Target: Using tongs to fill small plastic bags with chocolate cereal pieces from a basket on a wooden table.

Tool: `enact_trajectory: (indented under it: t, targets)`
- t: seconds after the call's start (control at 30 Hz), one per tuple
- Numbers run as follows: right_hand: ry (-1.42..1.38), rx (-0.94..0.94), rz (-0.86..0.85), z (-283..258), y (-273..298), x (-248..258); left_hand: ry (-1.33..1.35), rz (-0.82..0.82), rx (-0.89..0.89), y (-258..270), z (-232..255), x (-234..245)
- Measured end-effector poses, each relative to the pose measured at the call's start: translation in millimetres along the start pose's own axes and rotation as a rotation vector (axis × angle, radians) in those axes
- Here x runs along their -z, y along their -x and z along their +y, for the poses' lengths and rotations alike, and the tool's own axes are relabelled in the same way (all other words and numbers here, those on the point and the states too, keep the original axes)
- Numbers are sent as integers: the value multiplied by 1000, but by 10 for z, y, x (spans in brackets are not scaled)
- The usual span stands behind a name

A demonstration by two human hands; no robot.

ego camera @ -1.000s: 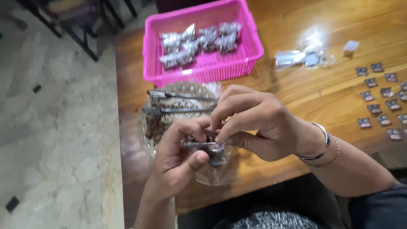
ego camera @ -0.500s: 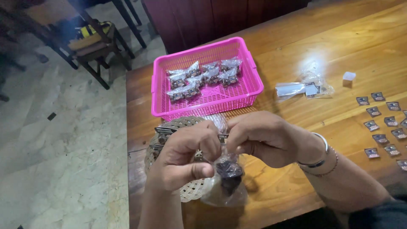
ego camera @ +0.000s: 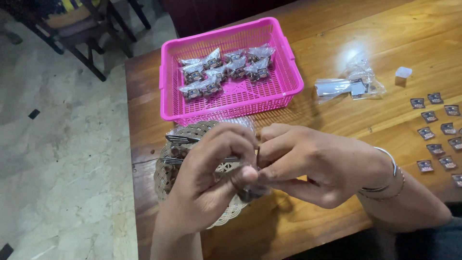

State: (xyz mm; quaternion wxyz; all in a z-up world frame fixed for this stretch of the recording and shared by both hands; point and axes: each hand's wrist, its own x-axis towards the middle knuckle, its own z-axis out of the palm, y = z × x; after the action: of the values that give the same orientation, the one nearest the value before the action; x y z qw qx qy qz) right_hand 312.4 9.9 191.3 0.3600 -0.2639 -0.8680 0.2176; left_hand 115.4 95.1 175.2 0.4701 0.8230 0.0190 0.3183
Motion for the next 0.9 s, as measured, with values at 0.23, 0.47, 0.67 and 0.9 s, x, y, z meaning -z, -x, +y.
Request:
enact_trajectory:
  t: [0.23, 0.47, 0.67, 0.9]
  targets:
    - [207, -28, 336, 190, 220, -174, 273, -100, 510, 26, 96, -93]
    - [324, -95, 418, 43, 209, -193, -1, 98, 396, 87, -82, -314]
    - [342, -95, 313, -51, 231, -144, -64, 166, 192, 91, -65, -328]
    - [561, -91, 248, -33, 261, -164, -99, 141, 110, 66, -47, -398]
